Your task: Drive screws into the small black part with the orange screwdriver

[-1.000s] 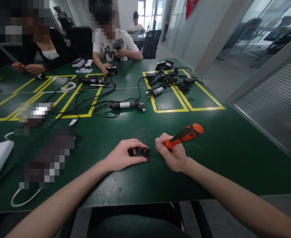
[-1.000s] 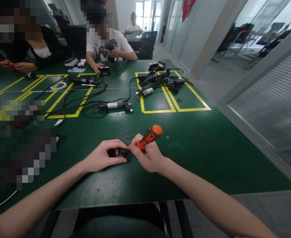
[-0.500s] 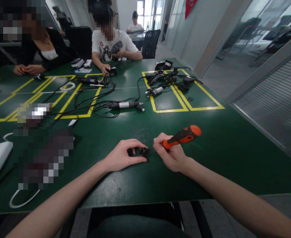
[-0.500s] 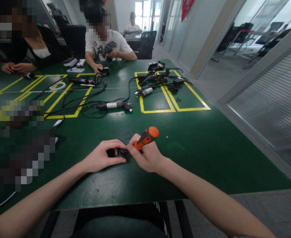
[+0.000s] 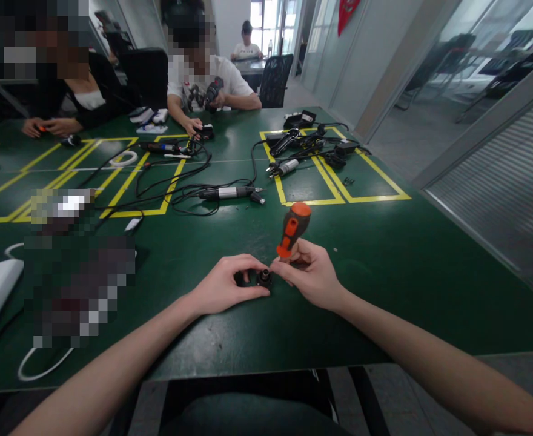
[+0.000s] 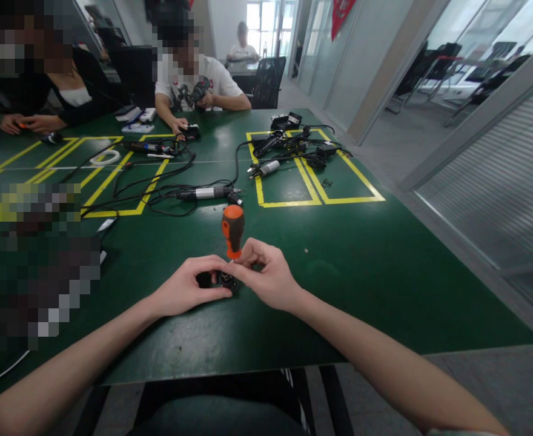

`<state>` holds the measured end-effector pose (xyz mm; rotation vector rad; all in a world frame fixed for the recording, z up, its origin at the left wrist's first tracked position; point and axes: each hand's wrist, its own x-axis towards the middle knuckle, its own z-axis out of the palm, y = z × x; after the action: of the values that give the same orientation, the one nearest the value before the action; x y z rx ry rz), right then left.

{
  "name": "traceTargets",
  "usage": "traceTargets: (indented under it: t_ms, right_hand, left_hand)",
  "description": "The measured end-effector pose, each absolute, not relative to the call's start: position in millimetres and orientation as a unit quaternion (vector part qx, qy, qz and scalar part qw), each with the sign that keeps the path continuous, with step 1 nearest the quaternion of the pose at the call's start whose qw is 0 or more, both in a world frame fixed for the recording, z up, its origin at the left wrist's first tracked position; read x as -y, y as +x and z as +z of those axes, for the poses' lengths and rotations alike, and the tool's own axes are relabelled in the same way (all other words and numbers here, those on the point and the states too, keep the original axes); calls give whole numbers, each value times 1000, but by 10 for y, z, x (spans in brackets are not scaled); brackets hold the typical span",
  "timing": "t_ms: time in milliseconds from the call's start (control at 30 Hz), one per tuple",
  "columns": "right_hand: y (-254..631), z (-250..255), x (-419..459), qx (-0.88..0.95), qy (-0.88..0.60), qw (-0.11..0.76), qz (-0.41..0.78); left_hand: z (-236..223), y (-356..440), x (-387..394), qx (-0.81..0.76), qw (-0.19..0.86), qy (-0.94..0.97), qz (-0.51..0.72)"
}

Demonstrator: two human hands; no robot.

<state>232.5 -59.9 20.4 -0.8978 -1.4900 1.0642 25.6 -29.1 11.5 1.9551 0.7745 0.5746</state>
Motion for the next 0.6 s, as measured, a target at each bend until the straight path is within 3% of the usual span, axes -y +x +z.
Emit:
traceTargets:
  t_ms: [267, 600]
  right_hand:
    - [2381, 229, 612, 646, -324, 488, 489]
    - [2391, 301, 600, 704, -335, 541, 315]
  left_hand:
    - [68, 259, 290, -299, 466, 794, 251]
    - [116, 270, 308, -326, 487, 770, 254]
